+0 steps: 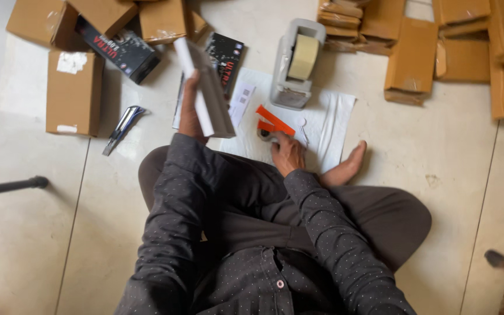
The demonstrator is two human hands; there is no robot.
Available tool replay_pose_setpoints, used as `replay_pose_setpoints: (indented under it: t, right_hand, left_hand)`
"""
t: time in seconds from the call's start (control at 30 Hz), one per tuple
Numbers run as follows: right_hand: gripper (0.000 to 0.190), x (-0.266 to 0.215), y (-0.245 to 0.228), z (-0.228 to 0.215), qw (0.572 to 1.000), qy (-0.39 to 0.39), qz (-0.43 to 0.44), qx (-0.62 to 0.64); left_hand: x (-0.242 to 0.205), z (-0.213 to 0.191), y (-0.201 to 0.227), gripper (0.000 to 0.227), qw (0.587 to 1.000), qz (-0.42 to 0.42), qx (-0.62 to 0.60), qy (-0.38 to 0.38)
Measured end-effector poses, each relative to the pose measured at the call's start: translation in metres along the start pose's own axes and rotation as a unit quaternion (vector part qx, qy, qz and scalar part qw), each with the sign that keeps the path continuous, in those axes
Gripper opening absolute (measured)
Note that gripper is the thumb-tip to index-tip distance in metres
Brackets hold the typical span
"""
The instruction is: The person sits on the floor and packs smart watches into small cardboard boxes. They open product boxes, remove the watch and accessories, place them into a shipping box, and seal it with tape. The process is repeated for multiple units.
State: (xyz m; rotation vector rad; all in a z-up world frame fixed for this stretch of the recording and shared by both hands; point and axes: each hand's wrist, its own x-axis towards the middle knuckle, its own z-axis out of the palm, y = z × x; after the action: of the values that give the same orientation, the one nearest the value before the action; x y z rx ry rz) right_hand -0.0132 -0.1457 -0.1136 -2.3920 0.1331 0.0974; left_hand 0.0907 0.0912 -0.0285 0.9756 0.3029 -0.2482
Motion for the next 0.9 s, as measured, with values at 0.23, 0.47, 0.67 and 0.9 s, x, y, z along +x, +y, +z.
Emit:
replay_pose_setpoints:
  t: [0.23, 0.47, 0.67, 0.9]
  right_hand:
    - [0.043, 0.012, 0.014, 0.004, 1.000, 0.019, 0.006, 0.005]
    - [0.064, 0.016, -0.018, 0.011, 0.984, 0.028, -0.124, -0.128]
    - [0.048, 0.031, -0.003, 0.024, 0.974, 0.013, -0.153, -0.169]
    - [0.045, 0.021, 0.017, -0.051, 0.776, -0.206, 0.197, 0.562]
  left_hand:
    - [0.013, 0.019, -0.007, 0.081, 1.000, -0.009, 0.010, -0.028]
    - [0.018, 0.023, -0.006, 0.075, 0.998, 0.002, -0.008, -0.063]
    - [0.023, 0.021, -0.008, 0.083, 0.999, 0.004, 0.006, -0.035]
    - [0.016, 0.022, -0.006, 0.085, 0.996, -0.012, -0.036, -0.076]
